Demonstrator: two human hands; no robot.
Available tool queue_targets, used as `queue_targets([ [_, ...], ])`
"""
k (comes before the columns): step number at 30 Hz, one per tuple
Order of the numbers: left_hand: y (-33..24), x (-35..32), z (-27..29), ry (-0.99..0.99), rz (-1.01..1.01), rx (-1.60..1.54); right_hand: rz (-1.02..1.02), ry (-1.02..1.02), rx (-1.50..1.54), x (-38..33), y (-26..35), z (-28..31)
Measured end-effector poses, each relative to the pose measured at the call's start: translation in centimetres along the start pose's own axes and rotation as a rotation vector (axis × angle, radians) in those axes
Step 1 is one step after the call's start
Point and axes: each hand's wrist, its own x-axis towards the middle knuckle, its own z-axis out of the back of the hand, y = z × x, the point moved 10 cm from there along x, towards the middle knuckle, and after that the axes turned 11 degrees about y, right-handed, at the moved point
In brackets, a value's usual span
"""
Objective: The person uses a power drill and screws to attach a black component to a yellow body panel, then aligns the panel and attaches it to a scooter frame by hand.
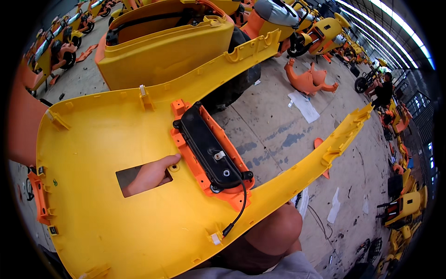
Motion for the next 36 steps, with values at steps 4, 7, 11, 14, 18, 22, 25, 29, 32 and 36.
queue_targets([
  [4, -0.8, -0.8, -1.2, 0.023, -0.031, -0.049, 0.103, 0.358, -0.215, -6.4, 7.1, -6.6],
  [7, -0.4, -1.2, -0.9, 0.027, -0.004, -0.134, 0.342, 0.432, -0.349, -16.3, 14.3, -16.7],
  [11, -0.3, -1.1, -1.4, 0.058, 0.011, -0.175, 0.365, 0.606, -0.305, -26.6, 18.6, -25.0],
  [14, -0.2, -1.0, -1.5, 0.094, 0.043, -0.162, 0.343, 0.646, -0.373, -33.0, 19.8, -29.8],
  [18, -0.1, -1.0, -1.2, 0.102, 0.045, -0.153, 0.407, 0.838, -0.666, -40.7, 19.6, -36.3],
  [22, 0.1, -0.8, -0.9, 0.095, 0.02, -0.207, 0.381, 1.053, -0.771, -44.1, 16.7, -42.9],
  [25, 0.6, -0.6, -1.0, 0.134, 0.079, -0.223, 0.149, 1.166, -0.888, -43.8, 12.1, -46.5],
  [29, 0.3, -0.8, -2.7, 0.147, 0.064, -0.257, 0.063, 1.151, -1.067, -40.7, 7.4, -50.1],
  [32, 0.5, -0.7, -2.3, 0.202, 0.086, -0.182, 0.226, 1.258, -1.237, -40.0, 5.1, -53.0],
  [36, 1.2, 0.3, -0.8, 0.221, 0.082, -0.168, 0.632, 1.365, -1.347, -39.6, 3.9, -53.2],
])
